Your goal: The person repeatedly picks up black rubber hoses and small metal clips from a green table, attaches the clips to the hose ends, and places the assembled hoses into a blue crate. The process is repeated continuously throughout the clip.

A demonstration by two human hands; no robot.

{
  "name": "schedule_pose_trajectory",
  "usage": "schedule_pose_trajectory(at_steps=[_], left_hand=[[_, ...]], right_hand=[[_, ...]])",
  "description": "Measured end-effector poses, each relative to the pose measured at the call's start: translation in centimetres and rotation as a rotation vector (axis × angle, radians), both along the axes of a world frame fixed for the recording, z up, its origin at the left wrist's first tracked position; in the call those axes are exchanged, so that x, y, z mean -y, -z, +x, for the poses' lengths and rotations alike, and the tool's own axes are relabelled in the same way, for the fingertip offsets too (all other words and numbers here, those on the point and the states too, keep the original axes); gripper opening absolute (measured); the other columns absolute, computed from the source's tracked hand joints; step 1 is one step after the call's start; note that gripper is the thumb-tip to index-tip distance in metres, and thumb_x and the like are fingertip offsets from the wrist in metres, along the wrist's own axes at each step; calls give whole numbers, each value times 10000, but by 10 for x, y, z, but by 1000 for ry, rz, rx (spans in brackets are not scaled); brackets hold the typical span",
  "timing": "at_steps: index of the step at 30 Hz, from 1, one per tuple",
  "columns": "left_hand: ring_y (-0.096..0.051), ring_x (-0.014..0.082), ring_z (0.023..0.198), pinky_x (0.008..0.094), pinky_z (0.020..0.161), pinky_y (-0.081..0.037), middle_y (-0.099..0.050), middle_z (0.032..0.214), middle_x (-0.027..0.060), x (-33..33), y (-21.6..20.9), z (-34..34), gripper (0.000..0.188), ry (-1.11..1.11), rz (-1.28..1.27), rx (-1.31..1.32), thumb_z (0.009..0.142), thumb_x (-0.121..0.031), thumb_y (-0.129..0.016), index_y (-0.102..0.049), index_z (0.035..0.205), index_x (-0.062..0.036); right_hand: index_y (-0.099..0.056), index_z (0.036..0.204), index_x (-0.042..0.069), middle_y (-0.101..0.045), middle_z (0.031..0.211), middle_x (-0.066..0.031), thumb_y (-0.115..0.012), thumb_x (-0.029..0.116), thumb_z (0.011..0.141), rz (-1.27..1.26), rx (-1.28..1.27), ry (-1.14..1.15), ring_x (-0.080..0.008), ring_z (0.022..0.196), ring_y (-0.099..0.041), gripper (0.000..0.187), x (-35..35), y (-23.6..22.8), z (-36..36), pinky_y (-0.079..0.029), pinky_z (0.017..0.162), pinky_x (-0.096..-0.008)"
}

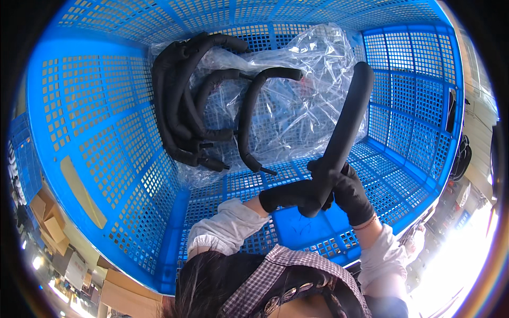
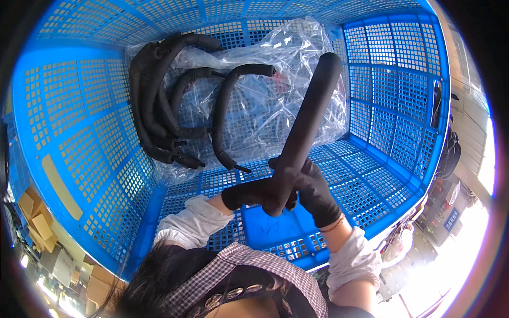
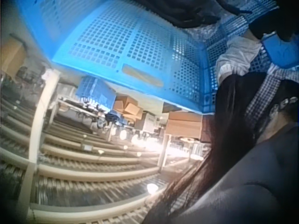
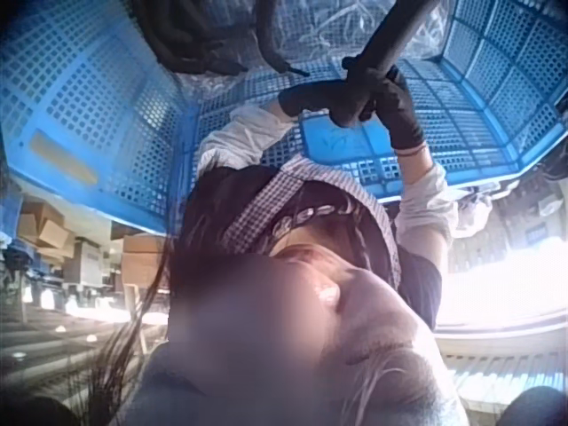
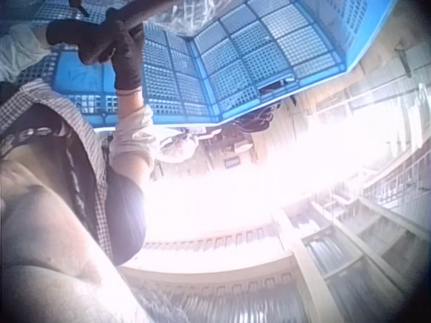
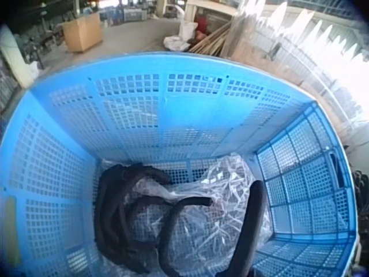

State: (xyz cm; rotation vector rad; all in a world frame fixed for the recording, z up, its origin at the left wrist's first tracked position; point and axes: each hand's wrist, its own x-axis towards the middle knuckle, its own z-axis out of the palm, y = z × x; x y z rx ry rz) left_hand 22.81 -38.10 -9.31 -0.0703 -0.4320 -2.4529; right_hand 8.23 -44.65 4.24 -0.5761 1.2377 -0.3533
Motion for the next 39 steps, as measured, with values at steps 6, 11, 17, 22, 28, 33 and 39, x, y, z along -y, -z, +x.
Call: schedule_pose_trajectory(at_steps=[6, 11, 17, 22, 28, 33, 39], left_hand=[[-535, 349, 1213, 443, 1013, -433, -490, 1369, 230, -7, 144, 59, 731, -145, -46, 1874, 866, -413, -661, -403, 1382, 35], [-660, 387, 929, 407, 777, -527, -672, 1020, 216, -59, 222, 42, 841, -121, 286, 2234, 705, -534, -761, -519, 1239, 69], [-676, 304, 744, 378, 694, -514, -688, 762, 156, -33, 148, 8, 471, -466, 61, 1380, 801, -453, -715, -689, 977, -17], [-637, 325, 872, 412, 743, -509, -639, 938, 147, -40, 62, -5, 338, -568, -667, 1538, 879, -319, -664, -626, 1097, -64], [-562, 283, 1154, 421, 996, -446, -581, 1255, 135, 0, 2, 76, 470, -49, -404, 945, 893, -287, -672, -534, 1305, -108], [-541, 313, 1149, 416, 1008, -408, -582, 1201, 176, -24, 124, 208, 589, -556, -519, 1958, 908, -374, -628, -443, 1375, -65], [-562, 257, 1107, 366, 888, -470, -563, 1248, 169, -83, 212, 288, 539, -734, 444, 1836, 916, -378, -620, -534, 1287, 5]], right_hand=[[-566, 1177, -42, -673, 1059, -158, -595, 300, 901, -68, -172, 159, -170, 790, -657, 440, 9, -2, 0, -545, 691, -298], [-510, 1235, -40, -660, 1121, -175, -591, 294, 910, -44, -173, 102, -189, 814, -665, 473, 5, 12, -1, -560, 719, -312], [-458, 1343, 3, -589, 1230, -102, -592, 214, 906, -58, -126, 130, -142, 975, -598, 504, -1, 36, -13, -498, 821, -281], [-410, 1396, 38, -582, 1208, -91, -613, 149, 915, -21, 0, 114, -147, 1023, -586, 534, 1, 57, -10, -492, 857, -273], [-374, 1406, 22, -560, 1249, -165, -687, 268, 851, 93, 242, 104, -261, 1091, -589, 683, 1, 68, 28, -483, 948, -372], [-369, 1397, 26, -563, 1247, -187, -661, 295, 866, -20, 213, 49, -285, 1077, -603, 663, 5, 77, 72, -502, 905, -387], [-262, 1464, 40, -574, 1170, -92, -698, 11, 814, -231, 70, -102, -146, 1028, -568, 784, 5, 152, 124, -492, 863, -314]])
